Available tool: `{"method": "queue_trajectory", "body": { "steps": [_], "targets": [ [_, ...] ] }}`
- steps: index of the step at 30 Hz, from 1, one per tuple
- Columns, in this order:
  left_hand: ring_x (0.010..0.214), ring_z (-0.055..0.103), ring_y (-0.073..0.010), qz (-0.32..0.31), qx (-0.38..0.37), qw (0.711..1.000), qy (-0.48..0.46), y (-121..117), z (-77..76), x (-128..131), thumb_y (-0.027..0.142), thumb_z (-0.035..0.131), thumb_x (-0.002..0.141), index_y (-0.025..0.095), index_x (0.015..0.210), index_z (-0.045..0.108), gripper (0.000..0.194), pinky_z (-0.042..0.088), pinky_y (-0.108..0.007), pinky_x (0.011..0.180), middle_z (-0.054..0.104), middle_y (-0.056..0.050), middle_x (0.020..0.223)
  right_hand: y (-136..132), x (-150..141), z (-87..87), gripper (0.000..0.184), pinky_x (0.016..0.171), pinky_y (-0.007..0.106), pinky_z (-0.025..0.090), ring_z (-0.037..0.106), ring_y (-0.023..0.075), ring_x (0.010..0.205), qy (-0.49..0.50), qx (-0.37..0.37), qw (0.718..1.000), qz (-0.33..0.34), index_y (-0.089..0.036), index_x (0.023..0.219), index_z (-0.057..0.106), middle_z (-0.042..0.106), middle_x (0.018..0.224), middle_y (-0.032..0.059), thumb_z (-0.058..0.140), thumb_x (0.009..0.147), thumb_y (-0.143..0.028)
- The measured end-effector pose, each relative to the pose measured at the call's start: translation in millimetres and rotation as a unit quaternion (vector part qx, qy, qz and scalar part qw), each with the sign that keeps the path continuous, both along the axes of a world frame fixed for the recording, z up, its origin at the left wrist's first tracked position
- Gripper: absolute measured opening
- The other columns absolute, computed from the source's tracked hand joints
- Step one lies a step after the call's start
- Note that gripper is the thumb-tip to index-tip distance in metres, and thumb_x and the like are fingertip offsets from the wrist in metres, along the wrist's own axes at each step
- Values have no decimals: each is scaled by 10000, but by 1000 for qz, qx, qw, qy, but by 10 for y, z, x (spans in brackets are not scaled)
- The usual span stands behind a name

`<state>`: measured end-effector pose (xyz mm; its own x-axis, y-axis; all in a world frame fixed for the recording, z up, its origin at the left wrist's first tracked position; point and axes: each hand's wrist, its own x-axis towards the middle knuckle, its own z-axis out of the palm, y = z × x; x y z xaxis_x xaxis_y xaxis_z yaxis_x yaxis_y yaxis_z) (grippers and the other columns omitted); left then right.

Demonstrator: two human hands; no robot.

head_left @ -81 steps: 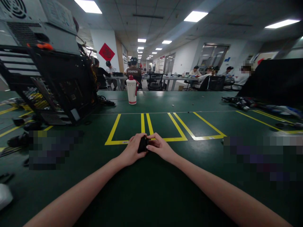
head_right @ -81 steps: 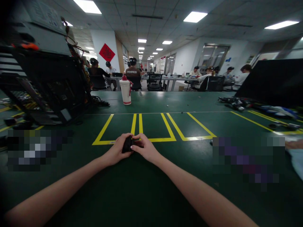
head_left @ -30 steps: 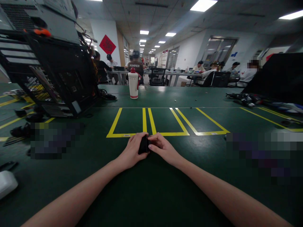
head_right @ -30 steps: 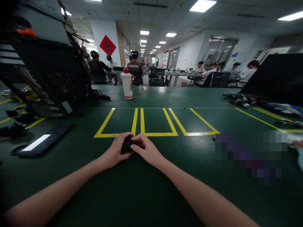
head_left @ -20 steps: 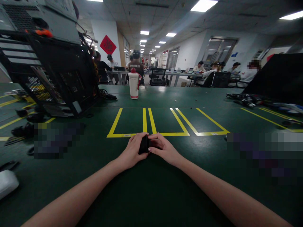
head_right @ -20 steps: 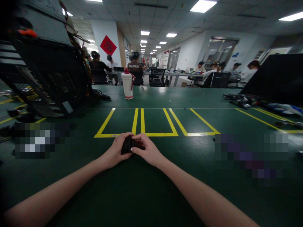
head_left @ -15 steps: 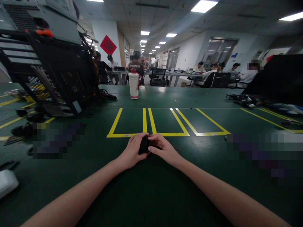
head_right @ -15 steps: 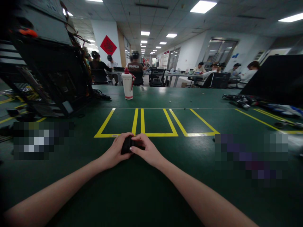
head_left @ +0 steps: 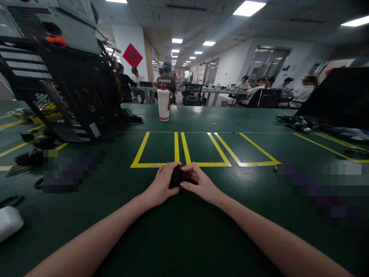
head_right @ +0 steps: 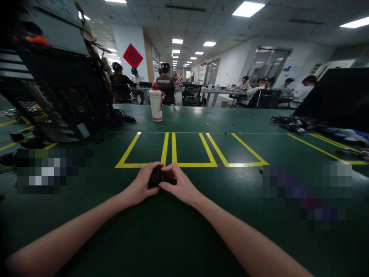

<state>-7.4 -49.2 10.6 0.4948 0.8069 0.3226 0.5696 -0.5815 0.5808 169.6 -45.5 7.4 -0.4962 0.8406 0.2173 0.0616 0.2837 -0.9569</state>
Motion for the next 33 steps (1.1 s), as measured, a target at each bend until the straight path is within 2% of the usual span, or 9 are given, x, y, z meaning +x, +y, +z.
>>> {"method": "queue_trajectory", "body": {
  "steps": [4, 10, 17, 22, 29, 33],
  "targets": [
    [1121, 382, -237, 8, 7, 1000, -6, 3, -18, 10, 169, 569, 698, 243, 1178, 293, 559, 299, -443, 966, 413, -53, 1172, 9, -15, -1, 204, 908, 386, 408, 513, 157, 996, 25, -32, 999, 11, -220, 960, 452, 507, 1005, 22, 527, 770, -230],
    [1115, 387, -238, -1, -5, 1000, 3, -8, 15, -4, 175, 559, 706, 236, 1177, 290, 546, 300, -447, 967, 412, -57, 1162, 16, -5, 36, 278, 921, 383, 402, 495, 167, 1040, 12, -56, 998, 7, -218, 1033, 445, 499, 1056, 35, 528, 769, -213],
    [1136, 370, -258, -5, -18, 1000, 5, -30, 65, -4, 169, 558, 703, 238, 1181, 288, 554, 298, -473, 961, 398, -68, 1189, 19, 7, -35, 326, 953, 390, 370, 494, 161, 1031, 6, 7, 1000, 7, -225, 1004, 463, 484, 1054, 14, 602, 710, -194],
    [1132, 376, -265, -6, -29, 1000, -5, -47, 103, -5, 181, 561, 714, 256, 1178, 299, 538, 291, -502, 956, 398, -64, 1195, 10, -7, 0, 210, 901, 378, 416, 509, 160, 1008, 11, -33, 999, 7, -227, 972, 470, 511, 1022, 15, 530, 770, -228],
    [1126, 376, -258, -10, -27, 1000, -8, -44, 88, -18, 184, 559, 718, 246, 1189, 284, 550, 290, -494, 960, 399, -69, 1186, 15, 6, 15, 289, 940, 409, 371, 479, 176, 1061, -9, -37, 999, 13, -242, 1041, 456, 490, 1089, 27, 536, 764, -228],
    [1135, 372, -256, -8, -9, 1000, -8, -16, 21, -13, 172, 565, 701, 248, 1190, 285, 569, 294, -478, 962, 398, -66, 1202, 21, 14, -9, 337, 964, 400, 348, 471, 171, 1069, -13, -2, 1000, 12, -236, 1026, 454, 472, 1087, 19, 590, 720, -196]
  ]
}}
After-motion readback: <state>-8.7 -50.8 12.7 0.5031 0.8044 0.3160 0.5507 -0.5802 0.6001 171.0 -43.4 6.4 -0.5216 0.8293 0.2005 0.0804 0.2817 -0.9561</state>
